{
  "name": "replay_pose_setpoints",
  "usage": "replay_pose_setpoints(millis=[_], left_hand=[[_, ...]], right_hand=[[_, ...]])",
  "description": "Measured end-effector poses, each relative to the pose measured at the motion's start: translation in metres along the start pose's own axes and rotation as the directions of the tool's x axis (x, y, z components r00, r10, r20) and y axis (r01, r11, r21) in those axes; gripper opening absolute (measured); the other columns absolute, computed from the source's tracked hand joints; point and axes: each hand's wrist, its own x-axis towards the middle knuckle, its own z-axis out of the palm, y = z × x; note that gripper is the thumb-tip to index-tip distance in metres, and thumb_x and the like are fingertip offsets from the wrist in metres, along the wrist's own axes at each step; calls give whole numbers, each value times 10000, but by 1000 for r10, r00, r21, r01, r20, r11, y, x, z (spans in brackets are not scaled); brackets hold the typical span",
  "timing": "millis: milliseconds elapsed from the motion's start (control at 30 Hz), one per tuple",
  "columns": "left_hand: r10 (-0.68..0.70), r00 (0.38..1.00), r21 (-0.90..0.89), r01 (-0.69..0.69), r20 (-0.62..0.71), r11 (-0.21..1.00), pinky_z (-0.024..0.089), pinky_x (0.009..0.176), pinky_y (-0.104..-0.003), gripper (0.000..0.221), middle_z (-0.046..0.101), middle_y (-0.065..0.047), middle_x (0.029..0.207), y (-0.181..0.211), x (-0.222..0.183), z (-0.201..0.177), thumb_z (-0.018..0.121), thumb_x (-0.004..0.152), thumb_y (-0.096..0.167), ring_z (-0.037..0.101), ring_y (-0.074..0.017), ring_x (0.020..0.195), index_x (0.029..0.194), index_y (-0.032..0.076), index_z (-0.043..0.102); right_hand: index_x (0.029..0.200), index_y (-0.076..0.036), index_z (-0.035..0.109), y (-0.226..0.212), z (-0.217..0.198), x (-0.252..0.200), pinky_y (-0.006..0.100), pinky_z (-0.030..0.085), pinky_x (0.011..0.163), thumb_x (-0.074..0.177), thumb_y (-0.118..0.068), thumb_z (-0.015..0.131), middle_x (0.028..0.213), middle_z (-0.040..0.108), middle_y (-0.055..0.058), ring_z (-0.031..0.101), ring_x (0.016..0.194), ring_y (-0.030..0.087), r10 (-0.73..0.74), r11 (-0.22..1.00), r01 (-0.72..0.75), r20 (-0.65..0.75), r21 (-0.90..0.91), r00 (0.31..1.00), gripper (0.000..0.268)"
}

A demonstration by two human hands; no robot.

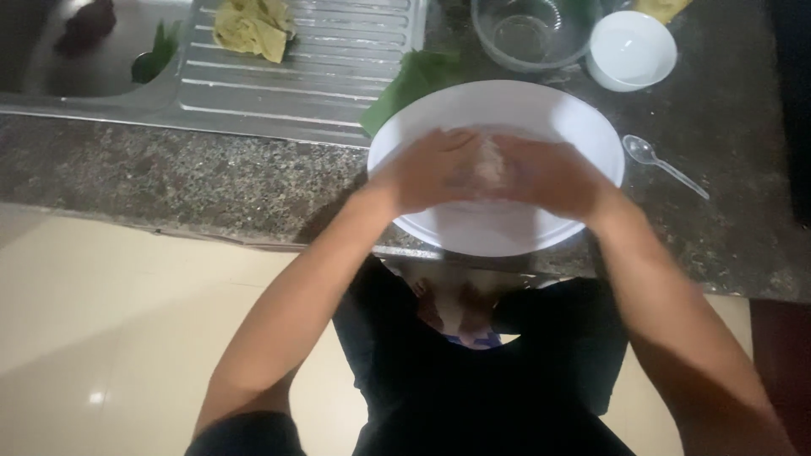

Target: Shaping a portion of rice into a ball using hands on a plate

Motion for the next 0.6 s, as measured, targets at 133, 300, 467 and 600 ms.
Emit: replay_pose_setpoints(millis=[133, 300, 467, 600], left_hand=[[-56, 998, 6, 56, -42, 998, 239, 1244, -457, 857, 406, -103, 1587, -5, 7, 25, 594, 925, 663, 395, -276, 1462, 1555, 136, 351], [-14, 987, 16, 17, -160, 1000, 289, 1220, -522, 1009, 482, -186, 1511, -2, 13, 39, 653, 808, 749, 467, -340, 1404, 1502, 54, 417], [-3, 968, -2, 2, -250, 1000, 288, 1230, -448, 870, 547, -111, 1477, -14, 18, 59, 687, 841, 683, 508, -274, 1387, 1495, 153, 467], [-17, 974, -42, 8, -227, 999, 234, 1248, -388, 783, 527, -66, 1502, -37, 31, 89, 684, 885, 622, 487, -229, 1410, 1502, 193, 464]], right_hand=[[1279, -11, 666, 3, -16, -17, 589, 491, 916, 874, -400, 767, 1132, 701, 270, 643, 1052, 495, 48, 986, -34, -86, 162, 995, 570], [1184, -70, 727, 21, -13, -4, 525, 493, 948, 942, -314, 739, 1096, 728, 189, 663, 1094, 385, 122, 964, -100, -80, 245, 989, 345], [1152, -132, 755, 27, -7, 5, 414, 516, 932, 995, -248, 718, 1082, 744, 87, 685, 1080, 277, 122, 956, -74, -156, 282, 980, 199], [1143, -126, 744, 46, 0, 8, 402, 522, 925, 1047, -212, 667, 1035, 742, 82, 693, 1055, 269, 112, 957, -59, -175, 284, 978, 150]])
